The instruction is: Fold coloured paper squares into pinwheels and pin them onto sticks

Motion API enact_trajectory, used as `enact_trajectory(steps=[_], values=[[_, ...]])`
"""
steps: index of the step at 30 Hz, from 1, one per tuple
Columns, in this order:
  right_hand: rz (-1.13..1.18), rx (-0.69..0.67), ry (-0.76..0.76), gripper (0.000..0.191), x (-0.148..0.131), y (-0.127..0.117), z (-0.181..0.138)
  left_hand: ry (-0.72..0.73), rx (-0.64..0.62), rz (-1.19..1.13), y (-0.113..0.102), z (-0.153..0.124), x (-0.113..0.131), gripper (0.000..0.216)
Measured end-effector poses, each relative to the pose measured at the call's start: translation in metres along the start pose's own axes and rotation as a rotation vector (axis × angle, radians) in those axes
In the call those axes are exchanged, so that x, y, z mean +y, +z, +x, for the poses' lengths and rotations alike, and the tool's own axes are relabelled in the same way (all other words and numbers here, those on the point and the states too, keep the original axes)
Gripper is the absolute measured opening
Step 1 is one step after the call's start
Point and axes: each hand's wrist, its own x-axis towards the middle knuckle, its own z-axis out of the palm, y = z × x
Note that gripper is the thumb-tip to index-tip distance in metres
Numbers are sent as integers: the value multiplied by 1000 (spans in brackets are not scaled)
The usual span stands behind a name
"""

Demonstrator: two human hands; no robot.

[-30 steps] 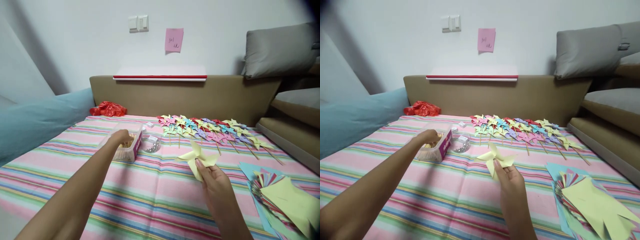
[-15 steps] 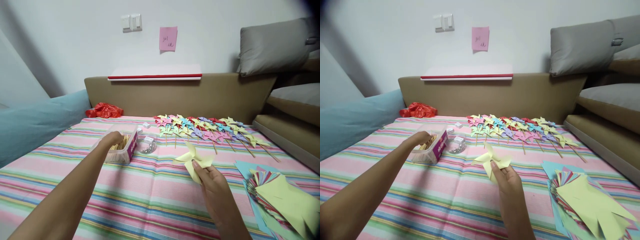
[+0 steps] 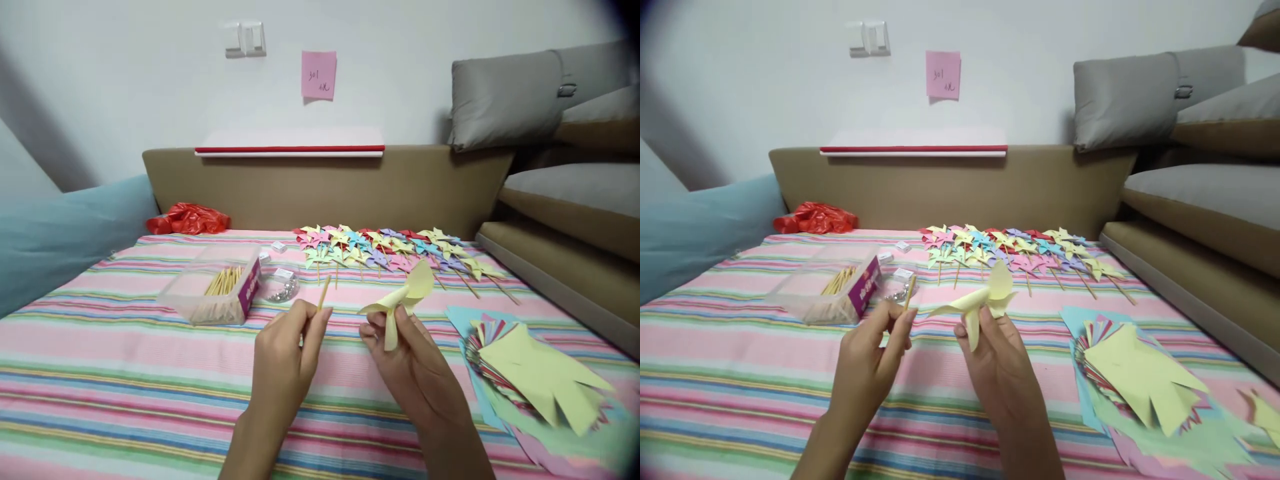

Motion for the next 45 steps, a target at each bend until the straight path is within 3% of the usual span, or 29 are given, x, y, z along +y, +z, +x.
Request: enact_trajectory(steps=[4, 11, 19, 24, 31, 45], values=[[2, -171, -24, 12, -1, 5, -11, 165, -17, -4, 12, -4, 1, 25], [-79, -311, -105, 19, -4, 5, -10, 250, 47, -69, 10, -5, 10, 21], [-326, -368, -208, 10, -8, 15, -18, 397, 95, -54, 14, -12, -1, 16], [-303, -385, -199, 10, -8, 14, -22, 459, 111, -38, 12, -12, -4, 18], [-233, -400, -121, 15, -8, 8, -19, 516, 29, 201, 3, -8, 6, 38], [-231, -409, -86, 21, -8, 4, -19, 523, 3, 100, -4, -10, 6, 33]])
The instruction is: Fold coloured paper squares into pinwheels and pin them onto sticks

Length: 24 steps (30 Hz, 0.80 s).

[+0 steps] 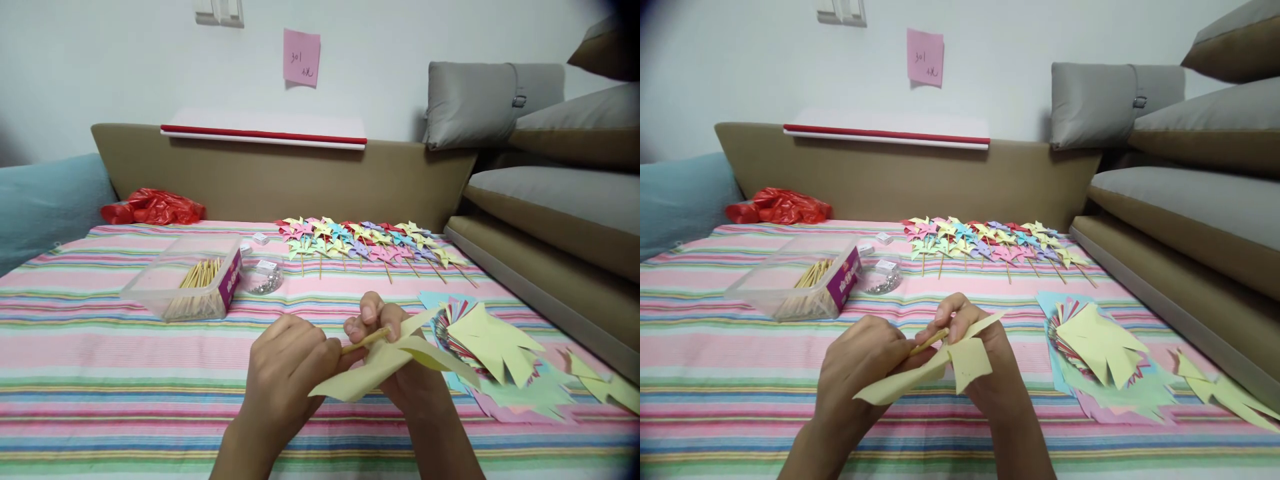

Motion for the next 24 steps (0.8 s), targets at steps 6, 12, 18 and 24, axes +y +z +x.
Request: enact_trajectory(steps=[6, 12, 18, 24], values=[[-7, 4, -7, 21, 1, -1, 0, 1, -35, -15, 0, -1, -2, 35], [24, -5, 4, 17, 1, 0, 0, -28, -80, -38, 0, -2, -3, 36], [28, -21, 18, 20, 2, 0, 0, -7, -105, 22, 2, -2, -6, 39], [30, -29, 7, 19, 6, -3, 1, 12, -90, 29, 2, -2, -8, 39]])
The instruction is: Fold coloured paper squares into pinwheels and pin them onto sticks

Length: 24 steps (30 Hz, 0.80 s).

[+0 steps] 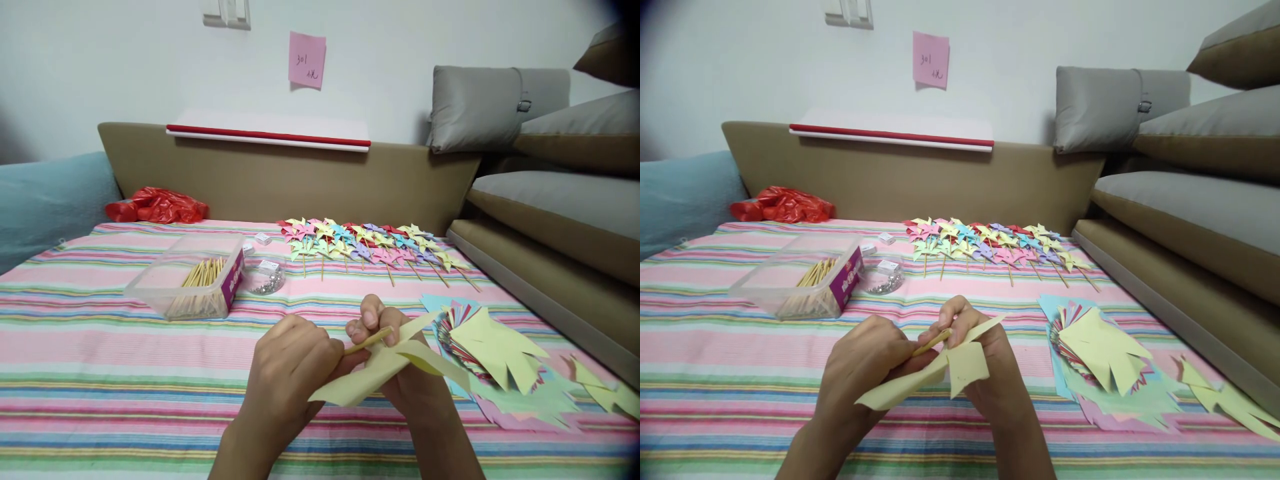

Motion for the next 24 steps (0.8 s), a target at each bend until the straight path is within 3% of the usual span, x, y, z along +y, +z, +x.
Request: enact_trajectory(steps=[13, 24], values=[[76, -77, -41, 11, 6, 0, 1, -3, 128, -132, -6, 2, 7, 26], [49, -67, -38, 10, 10, -5, -2, -49, 114, -207, 0, 0, 6, 30]])
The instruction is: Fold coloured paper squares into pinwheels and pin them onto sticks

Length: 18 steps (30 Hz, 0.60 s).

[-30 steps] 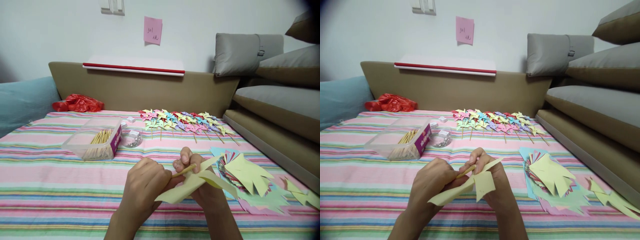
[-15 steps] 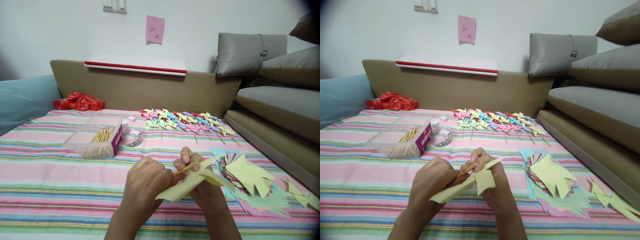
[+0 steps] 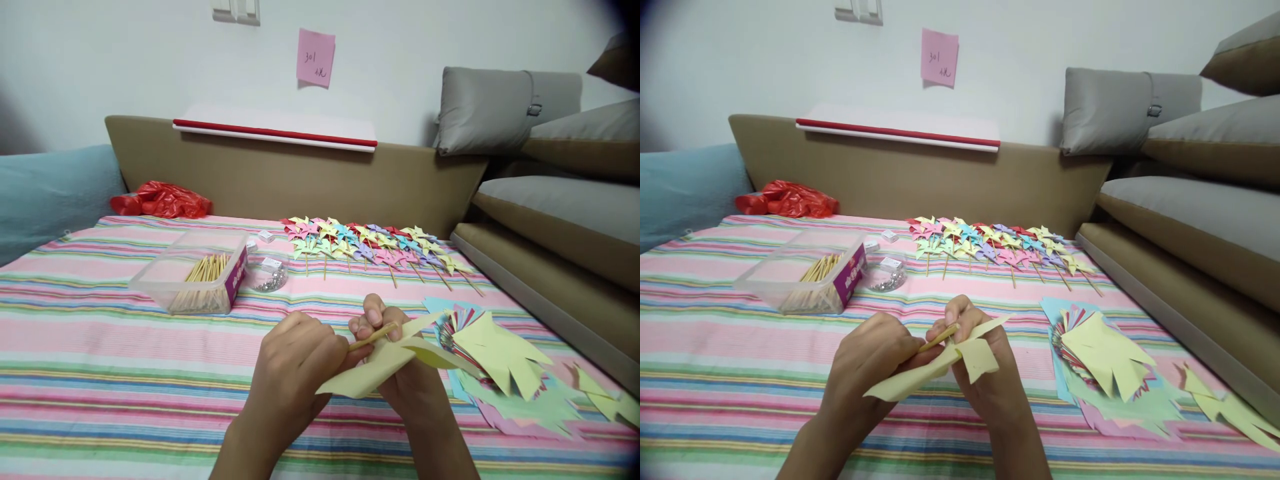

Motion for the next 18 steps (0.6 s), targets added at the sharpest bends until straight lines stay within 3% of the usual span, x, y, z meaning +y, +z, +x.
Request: enact_trajectory(steps=[18], values=[[6, 2, -4, 8, 1, 3, 4, 17, -15, 41, -3, 0, 0, 25]])
